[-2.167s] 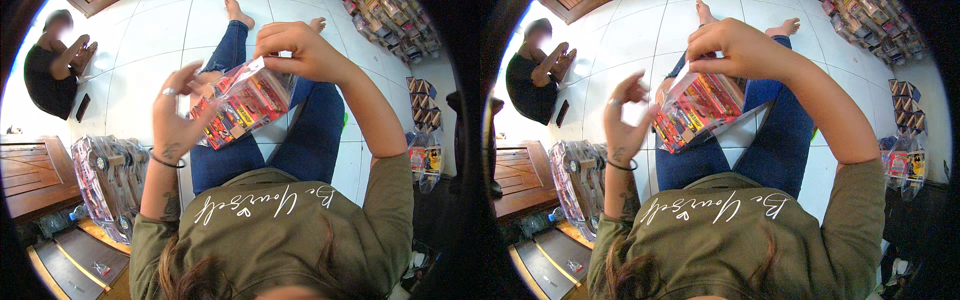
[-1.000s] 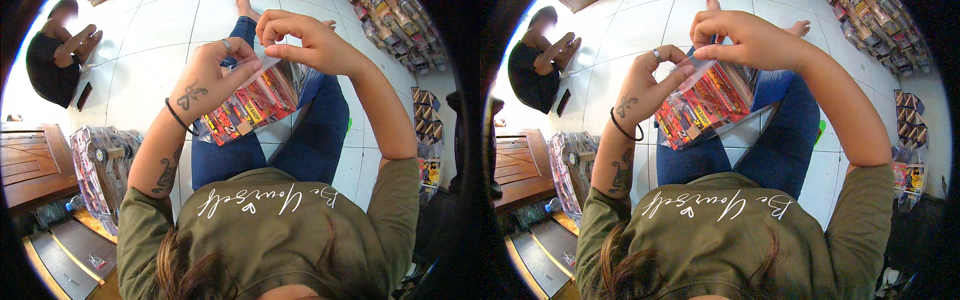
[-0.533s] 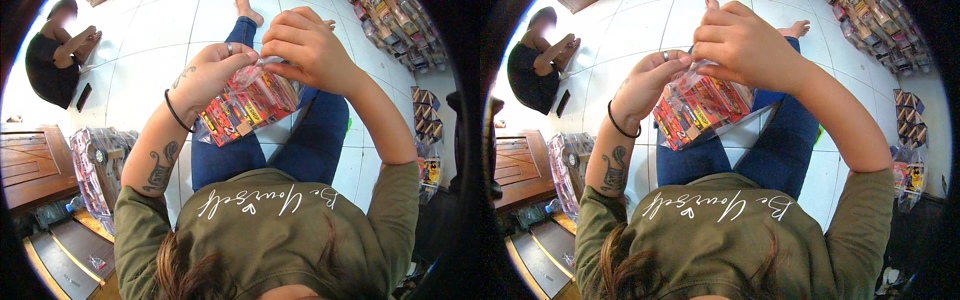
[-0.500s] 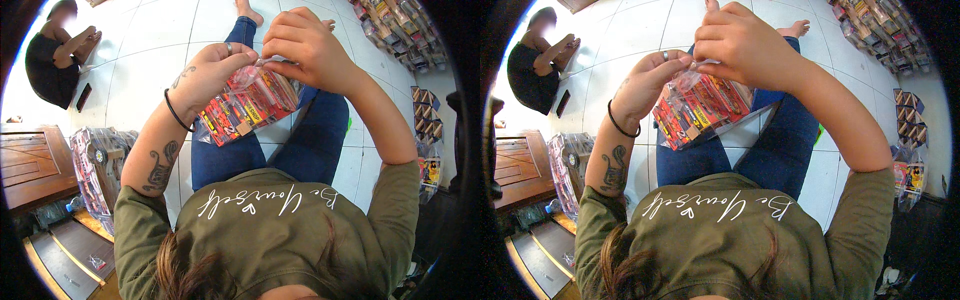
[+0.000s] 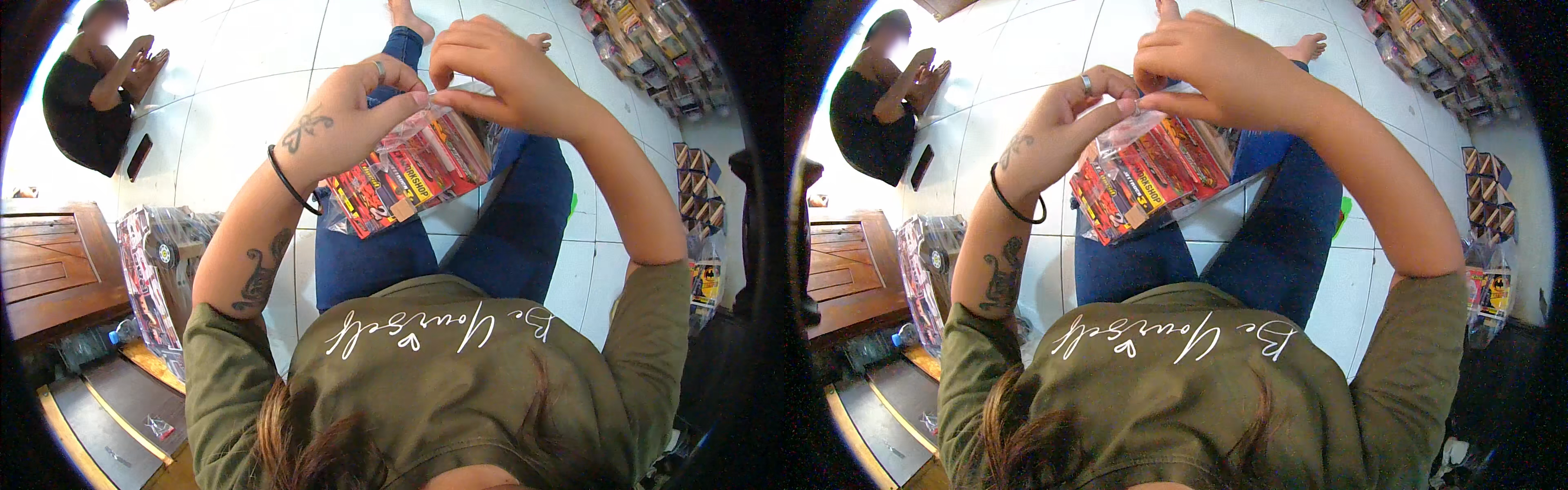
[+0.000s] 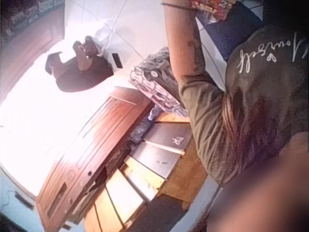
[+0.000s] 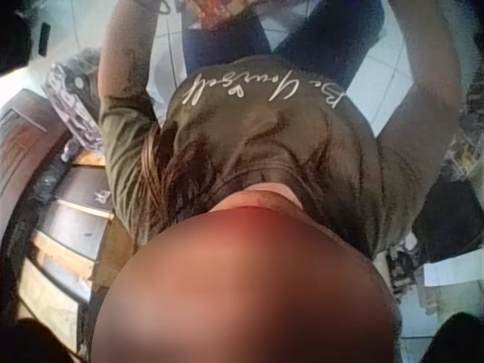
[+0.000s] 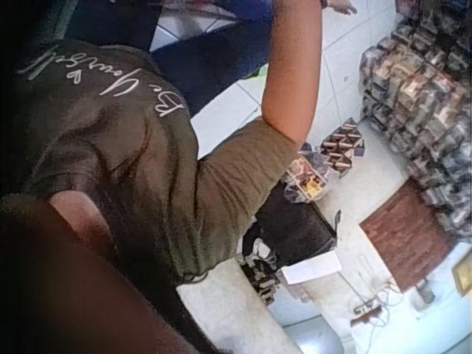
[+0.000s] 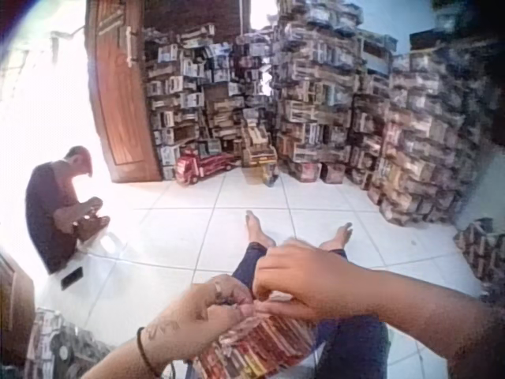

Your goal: The person sits on the floor and wraps several boxed toys in clear plastic film using a tape dispenser. They smooth the film, apply tape, and place the wrapped items aside.

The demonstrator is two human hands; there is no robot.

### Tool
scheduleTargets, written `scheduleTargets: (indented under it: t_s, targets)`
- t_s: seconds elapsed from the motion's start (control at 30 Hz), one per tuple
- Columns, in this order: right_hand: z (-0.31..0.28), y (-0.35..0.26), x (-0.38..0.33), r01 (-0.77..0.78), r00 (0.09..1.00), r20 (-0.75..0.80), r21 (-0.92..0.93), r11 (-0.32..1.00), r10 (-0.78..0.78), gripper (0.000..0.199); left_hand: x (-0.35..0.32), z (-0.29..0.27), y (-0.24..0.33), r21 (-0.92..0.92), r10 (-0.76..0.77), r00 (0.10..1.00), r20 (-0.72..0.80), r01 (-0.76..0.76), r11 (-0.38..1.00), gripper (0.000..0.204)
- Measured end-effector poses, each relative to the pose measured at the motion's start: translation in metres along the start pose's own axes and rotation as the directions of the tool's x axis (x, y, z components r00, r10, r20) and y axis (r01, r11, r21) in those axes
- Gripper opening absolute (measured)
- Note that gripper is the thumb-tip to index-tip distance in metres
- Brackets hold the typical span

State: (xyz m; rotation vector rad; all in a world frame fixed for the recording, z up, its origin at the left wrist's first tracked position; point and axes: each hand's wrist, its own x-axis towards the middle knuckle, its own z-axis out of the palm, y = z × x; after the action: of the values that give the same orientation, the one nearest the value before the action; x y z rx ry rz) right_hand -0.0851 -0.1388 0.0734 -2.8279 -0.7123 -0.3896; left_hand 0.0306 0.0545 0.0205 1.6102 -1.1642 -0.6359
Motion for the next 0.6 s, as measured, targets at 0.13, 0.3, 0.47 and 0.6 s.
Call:
scheduleTargets:
  t_s: [0.13,0.3,0.47,0.6]
  targets:
    - [0.005,-0.005,-0.010,0.217,0.956,-0.105,-0.370,0.903,-0.272,0.021,0.000,0.008,-0.007,-0.476,-0.187,0.968,0.165,0.244,0.845,0.031]
    - [0.004,-0.005,-0.010,0.185,0.982,0.003,-0.255,0.949,-0.190,0.019,-0.006,0.012,0.008,0.235,0.195,0.978,-0.069,-0.174,0.956,0.028]
    - [-0.019,0.003,-0.004,0.045,0.995,0.096,-0.057,0.997,-0.039,0.016,-0.016,0.012,0.016,0.610,0.331,0.941,-0.077,-0.218,0.762,0.011]
    - [-0.017,0.007,-0.010,0.049,0.999,-0.004,-0.013,0.999,-0.049,0.018,-0.016,0.021,0.011,0.603,0.381,0.913,-0.144,-0.224,0.766,0.009]
